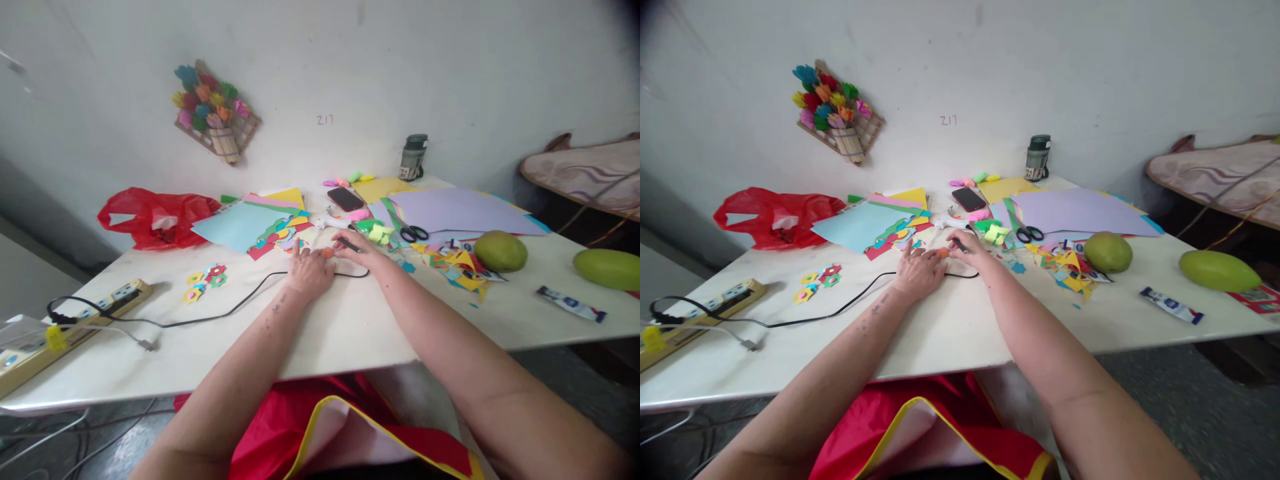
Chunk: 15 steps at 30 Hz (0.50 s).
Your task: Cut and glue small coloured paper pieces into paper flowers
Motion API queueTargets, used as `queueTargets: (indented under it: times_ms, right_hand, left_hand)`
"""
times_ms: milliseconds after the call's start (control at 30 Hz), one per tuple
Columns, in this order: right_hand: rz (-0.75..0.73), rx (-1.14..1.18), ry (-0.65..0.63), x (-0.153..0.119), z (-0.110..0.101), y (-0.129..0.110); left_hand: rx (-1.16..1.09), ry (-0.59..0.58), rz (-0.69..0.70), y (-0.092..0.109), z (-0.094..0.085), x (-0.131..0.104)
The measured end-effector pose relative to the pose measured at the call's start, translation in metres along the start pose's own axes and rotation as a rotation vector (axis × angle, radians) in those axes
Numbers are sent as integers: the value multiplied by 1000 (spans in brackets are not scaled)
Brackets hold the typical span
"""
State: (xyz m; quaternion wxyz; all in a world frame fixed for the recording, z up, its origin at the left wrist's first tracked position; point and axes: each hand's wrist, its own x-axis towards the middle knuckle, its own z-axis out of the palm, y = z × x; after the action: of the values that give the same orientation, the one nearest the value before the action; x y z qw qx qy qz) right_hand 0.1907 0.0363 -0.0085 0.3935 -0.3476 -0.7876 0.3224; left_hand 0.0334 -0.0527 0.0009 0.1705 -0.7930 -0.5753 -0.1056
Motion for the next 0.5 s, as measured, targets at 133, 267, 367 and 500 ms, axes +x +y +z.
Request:
queueTargets:
  times_ms: [133,267,367,500]
  right_hand:
    - [2,-25,8,1,1,-1]
    - [-13,-31,1,-1,0,-2]
    - [-5,-24,6,-2,-1,-3]
    - [7,1,6,-1,0,-1]
  left_hand:
    - [3,8,4,0,0,0]
    - [16,3,6,0,0,0]
    - [21,1,7,1,-1,0]
    - [40,-11,8,1,-3,0]
